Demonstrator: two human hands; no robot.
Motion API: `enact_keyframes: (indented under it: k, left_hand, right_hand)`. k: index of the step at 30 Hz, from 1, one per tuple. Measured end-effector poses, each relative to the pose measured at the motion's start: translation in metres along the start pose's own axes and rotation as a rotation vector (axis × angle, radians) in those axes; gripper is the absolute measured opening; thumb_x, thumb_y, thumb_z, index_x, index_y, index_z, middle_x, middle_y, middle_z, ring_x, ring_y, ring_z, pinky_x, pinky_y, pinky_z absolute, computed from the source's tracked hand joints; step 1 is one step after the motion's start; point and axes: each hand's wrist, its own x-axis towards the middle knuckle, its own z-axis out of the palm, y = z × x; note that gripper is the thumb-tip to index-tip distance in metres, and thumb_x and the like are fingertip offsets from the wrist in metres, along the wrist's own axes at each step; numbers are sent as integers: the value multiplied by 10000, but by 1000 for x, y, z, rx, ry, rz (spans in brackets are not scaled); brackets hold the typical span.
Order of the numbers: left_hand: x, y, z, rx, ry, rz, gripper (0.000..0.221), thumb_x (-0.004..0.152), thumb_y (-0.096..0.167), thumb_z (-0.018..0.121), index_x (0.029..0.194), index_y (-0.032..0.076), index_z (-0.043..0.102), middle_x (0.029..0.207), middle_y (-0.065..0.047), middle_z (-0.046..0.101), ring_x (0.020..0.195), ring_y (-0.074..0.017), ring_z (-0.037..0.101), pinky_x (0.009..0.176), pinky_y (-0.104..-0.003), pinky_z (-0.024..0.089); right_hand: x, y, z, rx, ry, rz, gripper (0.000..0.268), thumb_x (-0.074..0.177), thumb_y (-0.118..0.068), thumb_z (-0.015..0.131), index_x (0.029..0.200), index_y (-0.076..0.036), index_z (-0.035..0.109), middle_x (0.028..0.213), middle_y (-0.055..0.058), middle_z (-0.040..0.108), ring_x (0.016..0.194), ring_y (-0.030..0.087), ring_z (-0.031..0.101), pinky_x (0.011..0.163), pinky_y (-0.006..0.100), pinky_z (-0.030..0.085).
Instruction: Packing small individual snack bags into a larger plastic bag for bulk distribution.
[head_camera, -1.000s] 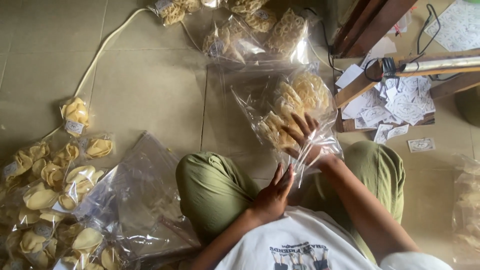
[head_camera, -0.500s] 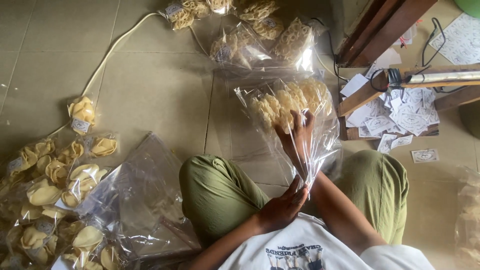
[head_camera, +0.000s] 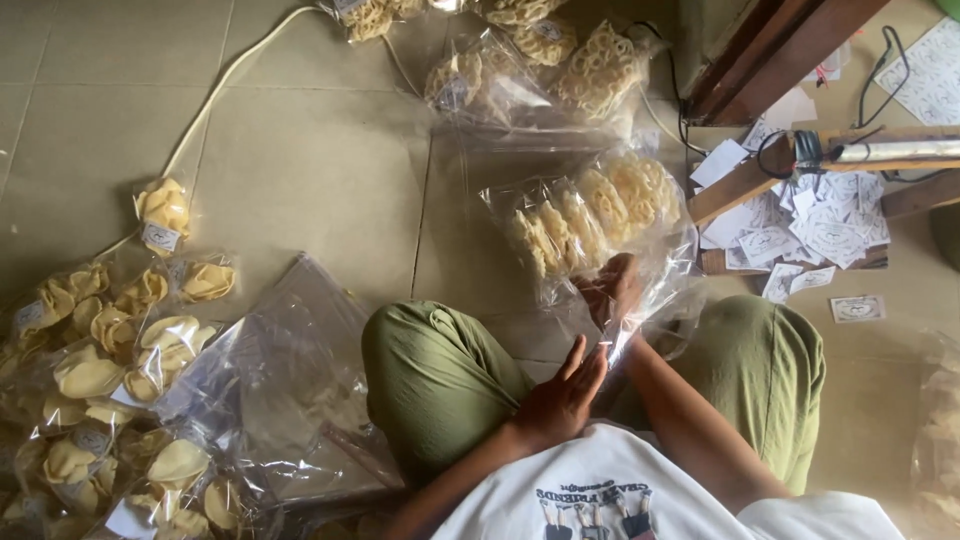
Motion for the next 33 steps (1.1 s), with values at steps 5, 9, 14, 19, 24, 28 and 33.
enact_keyframes:
  k: [5,9,14,19,24,28,33]
  left_hand:
    - [-14,-10,12,-27,-19,24,880,929,-79,551,1635,122,65,1734,-149,204,1583,-535,220,644,-439,586]
    - [-15,-4,2,-25,-72,8,759,968,-35,539,1614,109,168,1711,-139,276,1565,-535,244,762,-489,590]
    - [-14,-7,-2,-24,-66,146,815,1020,54,596,1644,204,92,1721,-97,264,1593,-469,231,848,-526,543]
    - [-7,7,-54,-203,-104,5,932,894,-102,629,1626,168,120,1681,-228,324,1558,-549,232,552,-519,521]
    - [-5,16,-101,-58,-540,-279,597,812,-27,660,1376,160,599,1720,-175,9,1490,-599,-51,1083,-621,392]
    - [36,18,-178,-220,-946,-396,630,833,224,663,1450,300,563,1719,-203,-67,1497,-569,-91,1053,-538,471]
    - [155,-84,-152,-61,32,-51,353,982,345,702,1296,184,714,1475,-264,541,1389,-490,481,1148,-519,438]
  right_hand:
    - [-3,6,1,205,-423,487,382,850,-363,822,861,-32,633,679,41,585,540,129,524,485,267,447]
    - [14,64,21,178,-646,-1077,131,862,-128,749,977,-126,811,1028,-12,787,936,165,741,789,292,615]
    - [43,-3,49,-347,-913,82,354,1033,-440,565,941,-119,681,674,62,675,382,138,532,322,274,444]
    - [50,11,77,-446,-780,94,614,1053,-523,564,662,-57,650,525,17,577,397,165,512,384,320,450]
    - [15,58,63,-388,-938,-171,235,951,-147,663,1163,-244,687,935,-29,698,607,102,583,489,248,491]
    - [-9,65,44,180,-662,122,729,1073,-477,165,967,-38,736,916,159,770,759,281,736,670,415,634]
    - [-3,59,55,457,-168,576,270,957,-66,742,1155,5,573,1007,152,675,936,262,664,848,385,531]
